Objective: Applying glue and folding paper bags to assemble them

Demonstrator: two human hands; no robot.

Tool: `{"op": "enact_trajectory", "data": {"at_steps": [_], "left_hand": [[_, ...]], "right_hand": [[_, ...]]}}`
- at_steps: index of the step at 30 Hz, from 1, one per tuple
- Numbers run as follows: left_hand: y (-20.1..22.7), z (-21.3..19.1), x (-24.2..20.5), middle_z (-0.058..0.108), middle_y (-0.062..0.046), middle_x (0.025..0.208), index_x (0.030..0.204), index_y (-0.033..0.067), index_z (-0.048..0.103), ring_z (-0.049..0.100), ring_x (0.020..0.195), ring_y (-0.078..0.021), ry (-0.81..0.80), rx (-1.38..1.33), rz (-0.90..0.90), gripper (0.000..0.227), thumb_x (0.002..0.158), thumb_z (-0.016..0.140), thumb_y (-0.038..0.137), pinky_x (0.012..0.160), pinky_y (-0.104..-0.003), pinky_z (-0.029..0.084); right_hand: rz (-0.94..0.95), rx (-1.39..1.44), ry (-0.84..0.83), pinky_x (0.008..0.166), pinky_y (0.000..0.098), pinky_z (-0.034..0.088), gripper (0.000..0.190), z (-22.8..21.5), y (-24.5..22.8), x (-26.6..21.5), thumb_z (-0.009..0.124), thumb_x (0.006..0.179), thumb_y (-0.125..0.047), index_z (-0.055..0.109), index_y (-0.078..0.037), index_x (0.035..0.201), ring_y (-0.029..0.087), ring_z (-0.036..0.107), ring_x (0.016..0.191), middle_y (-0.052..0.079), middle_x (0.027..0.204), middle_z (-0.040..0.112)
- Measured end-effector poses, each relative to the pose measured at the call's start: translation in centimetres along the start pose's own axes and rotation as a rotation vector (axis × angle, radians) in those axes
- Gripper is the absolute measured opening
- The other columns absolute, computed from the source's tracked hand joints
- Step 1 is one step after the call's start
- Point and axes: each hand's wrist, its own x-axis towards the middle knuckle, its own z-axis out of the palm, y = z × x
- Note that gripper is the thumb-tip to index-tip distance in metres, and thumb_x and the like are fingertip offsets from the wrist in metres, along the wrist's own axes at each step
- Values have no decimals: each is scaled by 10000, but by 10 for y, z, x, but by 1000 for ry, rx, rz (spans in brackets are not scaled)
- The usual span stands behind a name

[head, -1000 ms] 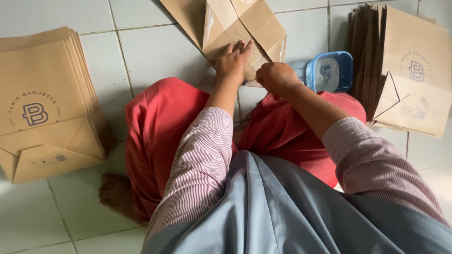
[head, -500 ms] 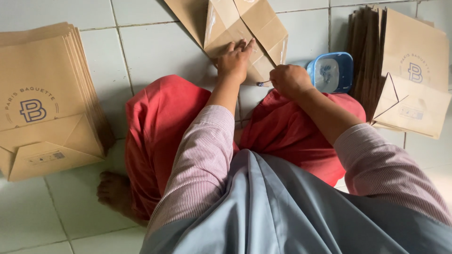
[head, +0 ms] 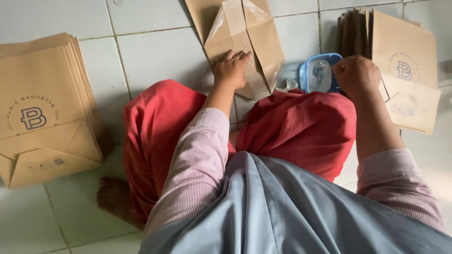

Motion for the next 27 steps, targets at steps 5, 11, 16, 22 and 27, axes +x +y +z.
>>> {"op": "enact_trajectory", "data": {"at_steps": [5,11,16,22,27], "left_hand": [[13,-22,-17,577,170,1455,1449,379,516,447,1429,-156,9,15,-27,697,793,620,167,1045,-534,367],[0,10,-15,640,84,1319,1396,373,556,544,1309,-223,137,-41,50,589,865,730,185,1052,-704,389],[-28,41,11,616,-21,1029,1196,269,681,710,944,-279,491,-37,75,393,845,719,98,839,-501,589],[-18,-18,-1,326,-182,1589,1573,186,358,551,1316,-424,344,-68,-246,843,856,720,-68,961,-511,658],[-24,-19,10,316,-146,1648,1644,173,226,550,1333,-418,271,-76,-269,999,826,730,-101,1065,-461,629]], "right_hand": [[88,-72,-105,763,525,573,321,32,21,2,531,982,-388,815,-309,1107,446,712,977,170,1101,764],[-322,156,292,831,448,595,222,30,-38,13,716,994,-322,817,-243,1175,335,711,972,83,1030,741],[-482,416,154,898,527,571,275,35,-113,59,730,952,-249,792,-153,1201,398,682,1099,143,1158,742],[-365,516,49,1058,576,503,697,37,-159,129,717,926,-205,465,-118,1571,419,524,1351,196,1486,511],[-303,623,-130,1147,536,430,822,63,-159,165,542,849,-23,339,-238,1616,349,542,1351,135,1411,618]]}}
